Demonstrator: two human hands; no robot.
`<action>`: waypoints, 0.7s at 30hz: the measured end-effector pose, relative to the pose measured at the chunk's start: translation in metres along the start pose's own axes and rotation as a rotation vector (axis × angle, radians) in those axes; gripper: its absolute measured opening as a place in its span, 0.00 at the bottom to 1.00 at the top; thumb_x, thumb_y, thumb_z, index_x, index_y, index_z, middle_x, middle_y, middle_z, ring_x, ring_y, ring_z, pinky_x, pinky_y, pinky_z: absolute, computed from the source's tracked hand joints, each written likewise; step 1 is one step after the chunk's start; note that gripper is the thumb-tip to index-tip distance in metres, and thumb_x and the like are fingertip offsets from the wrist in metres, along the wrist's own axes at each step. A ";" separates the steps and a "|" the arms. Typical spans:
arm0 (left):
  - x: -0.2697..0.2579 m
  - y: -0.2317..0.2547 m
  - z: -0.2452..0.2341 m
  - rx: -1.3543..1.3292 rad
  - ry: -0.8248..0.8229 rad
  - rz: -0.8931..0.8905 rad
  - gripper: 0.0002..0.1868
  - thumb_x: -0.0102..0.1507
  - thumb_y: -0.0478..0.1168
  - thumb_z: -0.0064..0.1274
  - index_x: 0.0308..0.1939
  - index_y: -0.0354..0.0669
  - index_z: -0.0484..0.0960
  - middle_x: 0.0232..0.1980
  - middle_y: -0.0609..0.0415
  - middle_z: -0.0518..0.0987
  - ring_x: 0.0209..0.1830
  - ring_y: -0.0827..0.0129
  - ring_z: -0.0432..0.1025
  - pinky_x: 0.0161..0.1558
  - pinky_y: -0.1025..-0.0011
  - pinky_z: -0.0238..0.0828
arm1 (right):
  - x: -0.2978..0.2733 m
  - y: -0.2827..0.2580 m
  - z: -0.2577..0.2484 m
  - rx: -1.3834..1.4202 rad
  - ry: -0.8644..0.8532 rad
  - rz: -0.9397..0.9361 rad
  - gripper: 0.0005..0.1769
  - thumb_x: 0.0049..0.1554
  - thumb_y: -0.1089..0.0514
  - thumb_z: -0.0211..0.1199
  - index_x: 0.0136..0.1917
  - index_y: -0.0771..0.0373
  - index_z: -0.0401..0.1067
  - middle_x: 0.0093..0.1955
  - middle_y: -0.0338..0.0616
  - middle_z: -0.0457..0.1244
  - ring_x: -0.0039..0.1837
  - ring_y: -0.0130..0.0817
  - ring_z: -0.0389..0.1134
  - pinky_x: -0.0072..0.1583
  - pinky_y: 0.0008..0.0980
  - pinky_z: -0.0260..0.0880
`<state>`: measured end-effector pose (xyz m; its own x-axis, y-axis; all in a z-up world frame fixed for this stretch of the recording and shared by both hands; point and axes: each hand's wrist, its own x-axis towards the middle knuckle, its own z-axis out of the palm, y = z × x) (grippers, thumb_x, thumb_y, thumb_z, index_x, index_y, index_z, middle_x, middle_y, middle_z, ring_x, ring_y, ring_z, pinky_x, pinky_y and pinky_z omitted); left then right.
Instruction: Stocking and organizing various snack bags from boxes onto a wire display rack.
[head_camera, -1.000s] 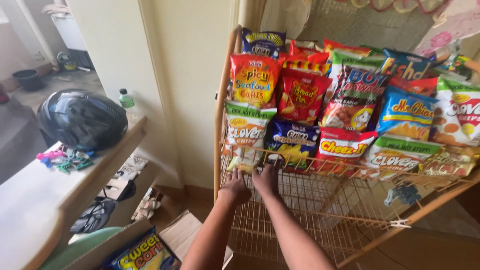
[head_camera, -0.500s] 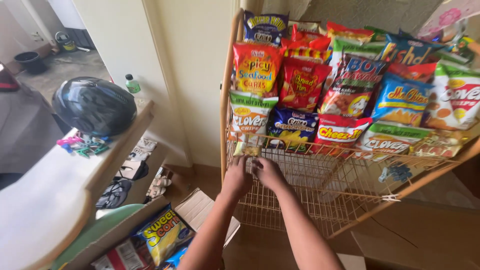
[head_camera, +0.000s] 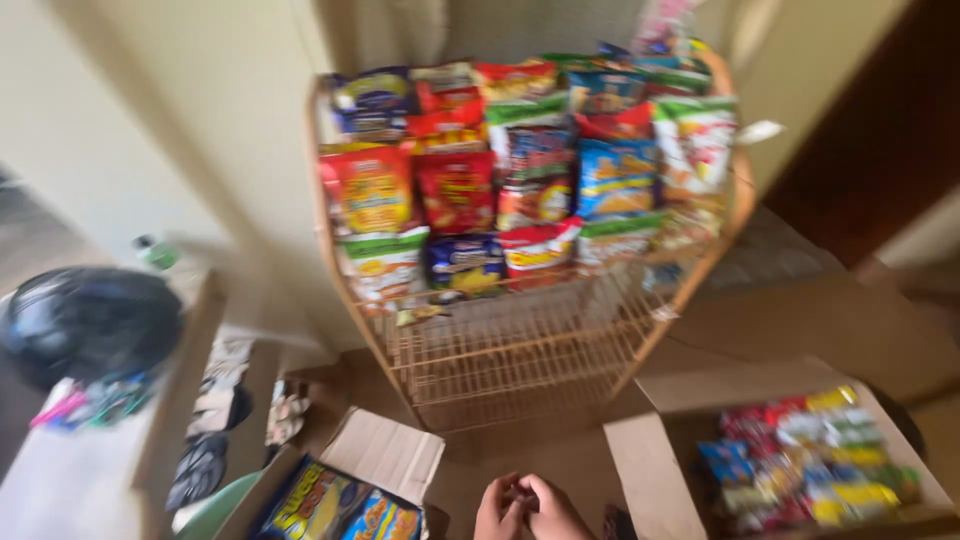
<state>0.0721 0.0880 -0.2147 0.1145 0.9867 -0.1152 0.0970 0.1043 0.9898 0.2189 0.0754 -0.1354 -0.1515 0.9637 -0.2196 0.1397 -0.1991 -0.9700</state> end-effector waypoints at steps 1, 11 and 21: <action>-0.014 0.025 0.005 0.011 -0.050 -0.020 0.23 0.61 0.31 0.54 0.62 0.40 0.76 0.57 0.47 0.79 0.56 0.64 0.79 0.56 0.68 0.79 | -0.020 -0.021 -0.005 0.022 0.043 0.026 0.15 0.54 0.68 0.65 0.55 0.63 0.71 0.49 0.43 0.71 0.51 0.30 0.72 0.53 0.31 0.74; -0.021 0.167 0.088 0.075 -0.353 -0.182 0.20 0.64 0.33 0.48 0.60 0.36 0.76 0.57 0.47 0.82 0.51 0.63 0.79 0.53 0.68 0.77 | -0.087 -0.091 -0.110 -0.268 0.192 0.096 0.16 0.55 0.62 0.65 0.57 0.63 0.70 0.55 0.45 0.68 0.53 0.33 0.71 0.55 0.34 0.71; 0.033 0.184 0.189 0.210 -0.424 -0.132 0.19 0.64 0.37 0.51 0.58 0.37 0.79 0.56 0.49 0.83 0.49 0.64 0.78 0.52 0.68 0.76 | -0.088 -0.034 -0.244 -0.254 0.418 0.085 0.15 0.55 0.56 0.67 0.55 0.63 0.75 0.53 0.45 0.72 0.56 0.34 0.73 0.57 0.34 0.73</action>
<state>0.2804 0.1162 -0.0522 0.4763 0.8244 -0.3058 0.3301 0.1547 0.9312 0.4663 0.0404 -0.0573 0.2691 0.9450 -0.1858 0.3765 -0.2807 -0.8828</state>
